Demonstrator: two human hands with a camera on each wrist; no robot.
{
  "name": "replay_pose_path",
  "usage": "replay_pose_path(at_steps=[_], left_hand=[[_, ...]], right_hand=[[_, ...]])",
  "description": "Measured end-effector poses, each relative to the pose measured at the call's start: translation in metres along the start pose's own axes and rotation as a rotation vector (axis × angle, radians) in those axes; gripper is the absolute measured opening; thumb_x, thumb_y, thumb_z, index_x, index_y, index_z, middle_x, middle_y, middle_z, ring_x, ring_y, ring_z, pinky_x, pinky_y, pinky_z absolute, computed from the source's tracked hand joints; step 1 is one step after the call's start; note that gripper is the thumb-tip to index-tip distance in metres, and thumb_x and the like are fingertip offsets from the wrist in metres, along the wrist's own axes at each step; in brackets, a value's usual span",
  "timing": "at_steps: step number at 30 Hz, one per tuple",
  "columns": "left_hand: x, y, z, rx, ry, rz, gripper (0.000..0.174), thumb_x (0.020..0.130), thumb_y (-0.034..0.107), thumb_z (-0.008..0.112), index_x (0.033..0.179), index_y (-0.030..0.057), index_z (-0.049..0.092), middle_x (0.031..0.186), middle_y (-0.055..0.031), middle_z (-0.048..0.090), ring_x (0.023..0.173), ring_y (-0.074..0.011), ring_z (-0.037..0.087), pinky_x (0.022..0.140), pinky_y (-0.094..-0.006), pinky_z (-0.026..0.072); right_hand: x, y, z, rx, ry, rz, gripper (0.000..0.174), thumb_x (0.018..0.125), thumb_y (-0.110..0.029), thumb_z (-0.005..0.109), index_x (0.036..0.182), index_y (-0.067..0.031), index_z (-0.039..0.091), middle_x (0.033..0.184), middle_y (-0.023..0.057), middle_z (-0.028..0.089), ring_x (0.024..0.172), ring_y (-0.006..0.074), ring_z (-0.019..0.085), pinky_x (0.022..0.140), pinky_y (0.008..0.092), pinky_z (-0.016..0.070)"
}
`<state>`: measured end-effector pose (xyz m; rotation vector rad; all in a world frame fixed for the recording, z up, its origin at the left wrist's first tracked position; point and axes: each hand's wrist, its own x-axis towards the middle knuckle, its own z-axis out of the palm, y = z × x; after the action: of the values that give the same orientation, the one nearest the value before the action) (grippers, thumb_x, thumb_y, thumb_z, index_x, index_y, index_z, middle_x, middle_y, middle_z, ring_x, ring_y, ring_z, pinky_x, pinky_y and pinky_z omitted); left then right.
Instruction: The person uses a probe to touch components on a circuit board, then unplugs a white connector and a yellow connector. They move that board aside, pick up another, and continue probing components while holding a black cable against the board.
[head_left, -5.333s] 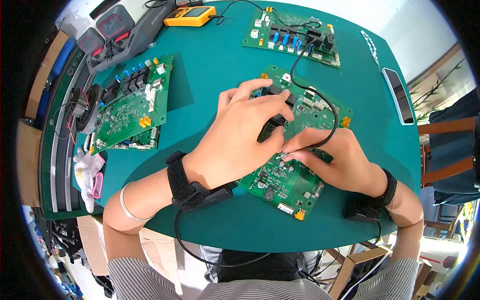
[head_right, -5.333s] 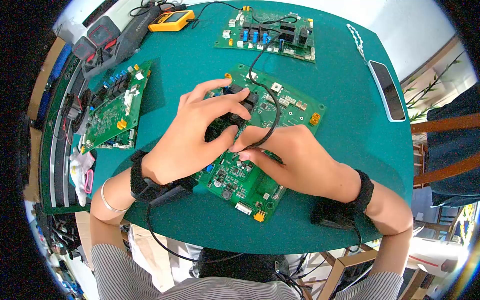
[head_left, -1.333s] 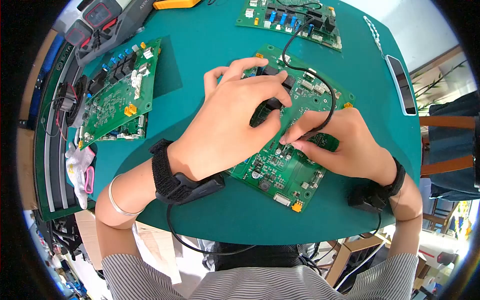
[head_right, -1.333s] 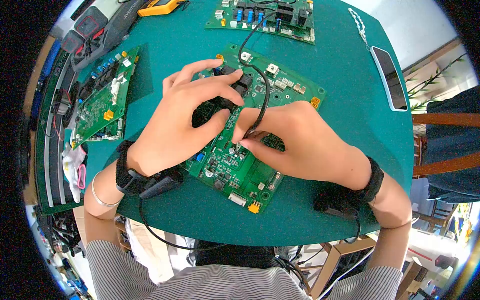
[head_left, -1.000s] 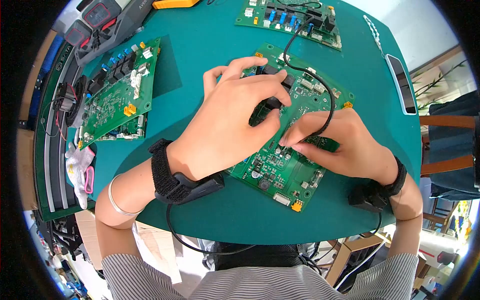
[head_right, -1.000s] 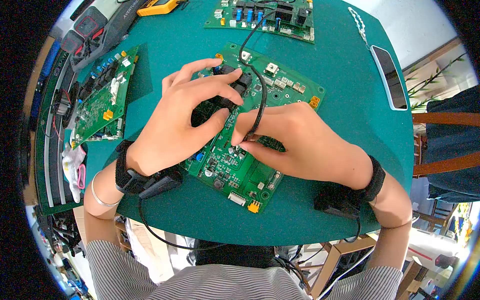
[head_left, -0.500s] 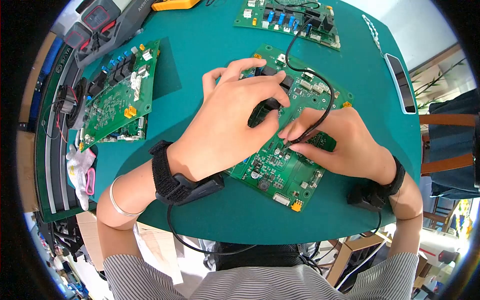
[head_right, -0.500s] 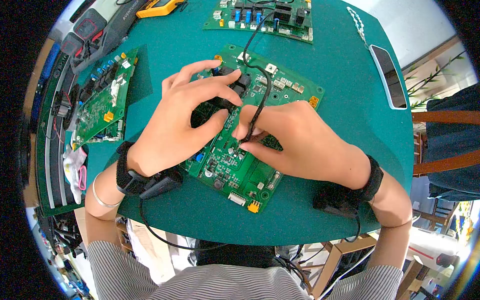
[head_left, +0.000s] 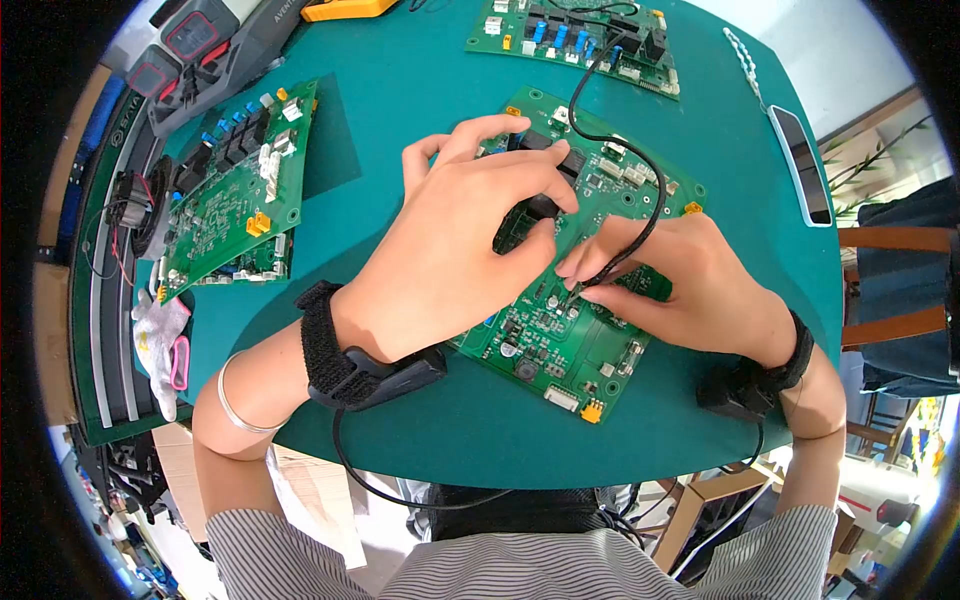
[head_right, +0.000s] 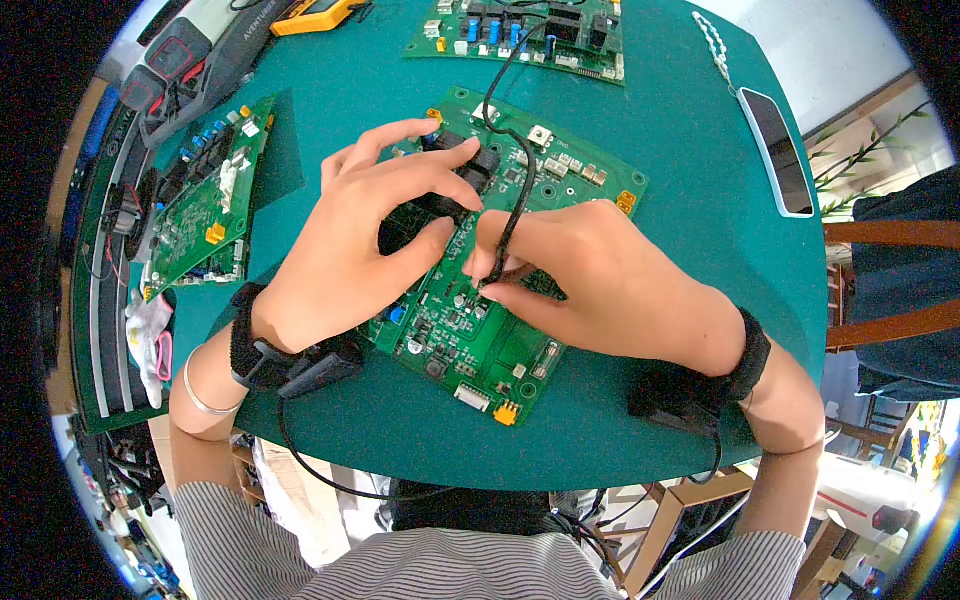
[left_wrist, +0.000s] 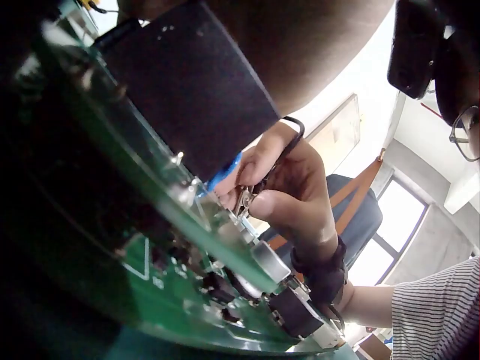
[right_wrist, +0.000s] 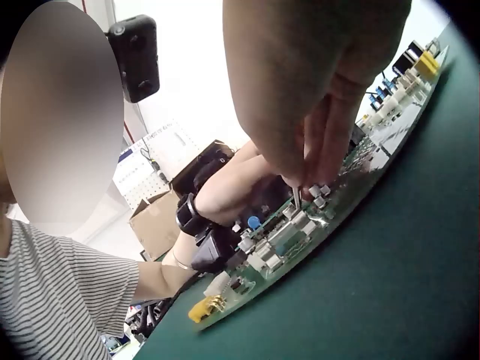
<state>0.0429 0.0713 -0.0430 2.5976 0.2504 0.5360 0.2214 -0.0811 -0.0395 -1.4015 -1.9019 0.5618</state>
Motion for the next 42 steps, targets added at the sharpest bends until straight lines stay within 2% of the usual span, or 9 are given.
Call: replay_pose_path(at_steps=[13,16,19,21,24,27,31,34,42], left_hand=[[0.000,0.000,0.000,0.009,0.001,0.004,0.024,0.086,0.008,0.067,0.108,0.0150,0.071,0.140,-0.0061,0.064,0.141,-0.0328,0.043,0.113,-0.0482,0.0260],[0.000,0.000,0.000,-0.006,-0.005,-0.005,0.024,0.086,0.008,0.067,0.108,0.0150,0.071,0.140,-0.0063,0.064,0.142,-0.0329,0.043,0.113,-0.0482,0.0261],[-0.001,0.001,0.000,-0.008,0.011,0.002,0.024,0.086,0.008,0.067,0.108,0.0150,0.071,0.141,-0.0061,0.064,0.142,-0.0330,0.042,0.113,-0.0483,0.0262],[-0.001,0.000,0.001,-0.006,0.012,0.005,0.025,0.085,0.007,0.067,0.109,0.0151,0.071,0.140,-0.0061,0.064,0.142,-0.0331,0.042,0.113,-0.0482,0.0262],[-0.002,-0.001,0.000,-0.005,0.012,0.009,0.026,0.085,0.007,0.067,0.110,0.0153,0.071,0.140,-0.0059,0.064,0.142,-0.0333,0.042,0.113,-0.0480,0.0260],[-0.002,-0.001,0.001,-0.008,0.014,0.011,0.027,0.085,0.007,0.067,0.110,0.0156,0.070,0.140,-0.0060,0.065,0.142,-0.0334,0.042,0.113,-0.0479,0.0257],[-0.002,-0.001,0.002,-0.020,0.019,0.017,0.027,0.085,0.006,0.067,0.110,0.0157,0.070,0.139,-0.0066,0.065,0.142,-0.0335,0.042,0.113,-0.0477,0.0254],[-0.002,-0.001,0.002,-0.031,0.021,0.016,0.027,0.085,0.006,0.067,0.110,0.0155,0.070,0.138,-0.0069,0.066,0.142,-0.0336,0.042,0.113,-0.0476,0.0253],[-0.002,-0.002,0.003,-0.039,0.028,0.020,0.027,0.084,0.006,0.068,0.110,0.0148,0.070,0.137,-0.0076,0.066,0.141,-0.0342,0.042,0.112,-0.0474,0.0254]], right_hand=[[-0.002,-0.003,-0.001,-0.036,-0.029,-0.008,0.021,0.085,-0.006,0.074,0.102,-0.0044,0.061,0.089,0.0115,0.072,0.081,0.0328,0.072,0.070,0.0412,0.0567],[-0.003,-0.010,-0.001,-0.042,-0.027,-0.008,0.021,0.085,-0.005,0.074,0.101,-0.0048,0.060,0.088,0.0118,0.071,0.079,0.0338,0.071,0.067,0.0423,0.0558],[-0.004,-0.021,-0.002,-0.193,-0.081,-0.005,0.021,0.084,-0.005,0.074,0.100,-0.0051,0.060,0.086,0.0105,0.069,0.076,0.0326,0.069,0.063,0.0425,0.0546],[-0.004,-0.020,0.001,-0.156,-0.002,-0.134,0.023,0.082,-0.005,0.076,0.099,-0.0054,0.060,0.083,0.0091,0.066,0.071,0.0314,0.067,0.058,0.0423,0.0530],[-0.004,-0.027,0.008,-0.074,0.094,-0.179,0.024,0.081,-0.005,0.077,0.098,-0.0051,0.061,0.081,0.0083,0.064,0.069,0.0305,0.066,0.057,0.0420,0.0520],[-0.006,-0.033,0.011,-0.039,0.021,-0.158,0.027,0.080,-0.004,0.079,0.099,-0.0047,0.060,0.080,0.0085,0.064,0.069,0.0309,0.066,0.056,0.0419,0.0517],[-0.007,-0.025,0.017,-0.129,-0.042,-0.177,0.024,0.080,-0.006,0.073,0.100,-0.0033,0.060,0.078,0.0088,0.060,0.066,0.0294,0.064,0.056,0.0410,0.0517],[-0.007,-0.024,0.019,-0.146,-0.033,-0.197,0.022,0.080,-0.008,0.069,0.099,-0.0029,0.059,0.077,0.0092,0.058,0.065,0.0290,0.062,0.055,0.0409,0.0513],[-0.007,-0.023,0.021,-0.091,-0.050,-0.196,0.021,0.081,-0.007,0.070,0.099,-0.0032,0.060,0.075,0.0093,0.057,0.062,0.0295,0.061,0.054,0.0411,0.0503]])
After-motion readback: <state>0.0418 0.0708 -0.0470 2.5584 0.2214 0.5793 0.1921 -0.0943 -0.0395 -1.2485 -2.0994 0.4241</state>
